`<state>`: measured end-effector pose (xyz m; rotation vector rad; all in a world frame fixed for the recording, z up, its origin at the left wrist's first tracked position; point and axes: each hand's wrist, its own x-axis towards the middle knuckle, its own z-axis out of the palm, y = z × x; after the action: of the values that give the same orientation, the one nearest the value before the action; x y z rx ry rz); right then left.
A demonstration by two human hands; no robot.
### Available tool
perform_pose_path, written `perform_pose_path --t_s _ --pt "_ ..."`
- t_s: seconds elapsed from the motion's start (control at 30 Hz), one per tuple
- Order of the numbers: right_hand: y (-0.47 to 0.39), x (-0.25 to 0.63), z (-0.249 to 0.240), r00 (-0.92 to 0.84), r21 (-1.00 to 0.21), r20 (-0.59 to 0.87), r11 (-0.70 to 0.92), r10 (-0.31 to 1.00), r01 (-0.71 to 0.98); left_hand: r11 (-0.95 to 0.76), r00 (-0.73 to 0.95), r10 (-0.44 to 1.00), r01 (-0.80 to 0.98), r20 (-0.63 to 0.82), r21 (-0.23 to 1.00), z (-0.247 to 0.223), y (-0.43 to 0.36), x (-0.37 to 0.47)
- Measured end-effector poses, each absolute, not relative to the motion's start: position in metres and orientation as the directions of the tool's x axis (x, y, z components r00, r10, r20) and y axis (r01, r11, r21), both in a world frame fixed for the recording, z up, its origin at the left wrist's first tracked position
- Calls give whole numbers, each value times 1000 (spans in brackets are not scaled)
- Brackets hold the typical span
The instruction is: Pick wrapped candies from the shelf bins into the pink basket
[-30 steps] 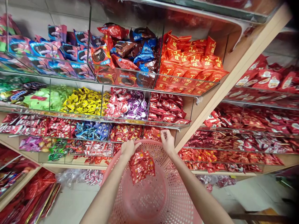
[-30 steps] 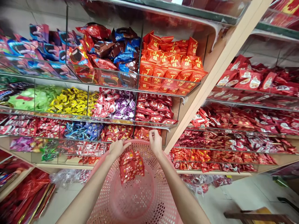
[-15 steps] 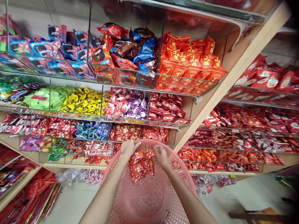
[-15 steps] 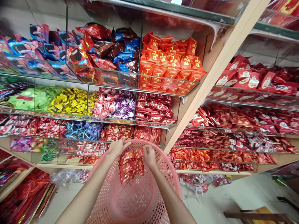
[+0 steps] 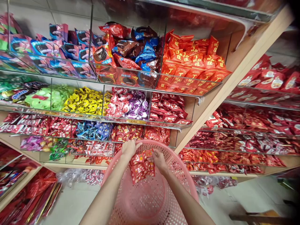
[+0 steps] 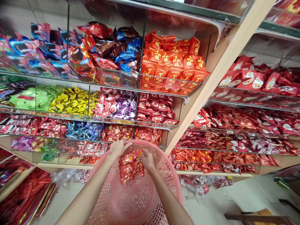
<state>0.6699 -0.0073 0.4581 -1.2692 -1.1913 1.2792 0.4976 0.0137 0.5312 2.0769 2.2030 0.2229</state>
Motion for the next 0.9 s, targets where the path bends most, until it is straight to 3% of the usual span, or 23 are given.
perform_pose_path --t_s 0.13,0.3,0.5,0.63,0.73,0.83,0.9 --pt "-6 667 459 -54 -991 -128 -130 990 -22 48 -56 998 984 37 171 530 14 498" --pt "-4 666 458 26 -955 -94 -98 995 281 53 -60 998 982 35 179 530 13 498" --pt "-5 672 457 -8 -789 134 112 991 605 58 -64 998 981 24 184 531 13 498" --pt "-14 671 472 -39 -584 241 177 970 792 70 -69 998 979 -11 189 533 12 499" --pt "-23 662 489 -202 -410 278 306 939 859 78 -76 997 978 -18 194 534 12 499" --pt "-30 648 500 -472 -266 266 535 841 802 70 -70 997 976 -6 207 533 12 499" --pt "-32 637 501 -569 -176 221 606 792 776 64 -67 998 975 7 214 531 12 498"
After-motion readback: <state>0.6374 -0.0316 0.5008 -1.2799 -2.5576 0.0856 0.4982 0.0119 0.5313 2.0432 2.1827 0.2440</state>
